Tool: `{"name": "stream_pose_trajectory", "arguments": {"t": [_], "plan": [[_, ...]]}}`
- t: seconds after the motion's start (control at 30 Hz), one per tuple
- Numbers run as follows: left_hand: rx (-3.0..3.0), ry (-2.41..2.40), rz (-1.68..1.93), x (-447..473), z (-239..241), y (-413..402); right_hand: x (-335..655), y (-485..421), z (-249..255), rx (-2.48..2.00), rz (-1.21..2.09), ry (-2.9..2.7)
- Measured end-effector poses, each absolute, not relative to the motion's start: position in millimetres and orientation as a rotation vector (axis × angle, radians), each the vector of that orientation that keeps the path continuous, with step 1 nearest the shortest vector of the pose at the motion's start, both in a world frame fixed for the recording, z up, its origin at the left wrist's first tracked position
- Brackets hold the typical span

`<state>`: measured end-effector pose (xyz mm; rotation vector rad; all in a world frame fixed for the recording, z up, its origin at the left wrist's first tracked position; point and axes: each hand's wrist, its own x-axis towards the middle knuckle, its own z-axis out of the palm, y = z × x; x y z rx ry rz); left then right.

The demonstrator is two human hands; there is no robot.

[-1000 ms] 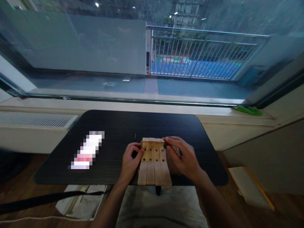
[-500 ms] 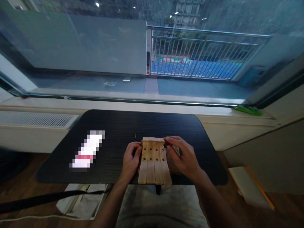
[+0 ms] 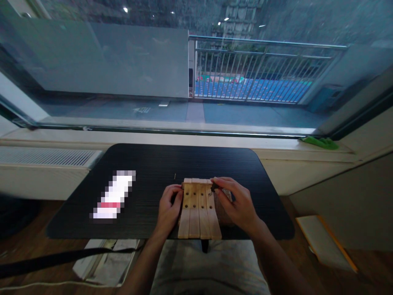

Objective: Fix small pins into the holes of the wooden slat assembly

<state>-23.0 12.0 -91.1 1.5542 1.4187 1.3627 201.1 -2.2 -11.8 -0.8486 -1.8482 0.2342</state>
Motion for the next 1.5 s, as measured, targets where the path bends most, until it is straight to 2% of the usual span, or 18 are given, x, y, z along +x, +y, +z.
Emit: {"name": "stream_pose_trajectory", "arguments": {"t": [1.5], "plan": [[1.528,1.388,1.352,-21.0,-89.2,9.4,193.8,4.2,-12.1,-0.863,0.312,-1.797]]}}
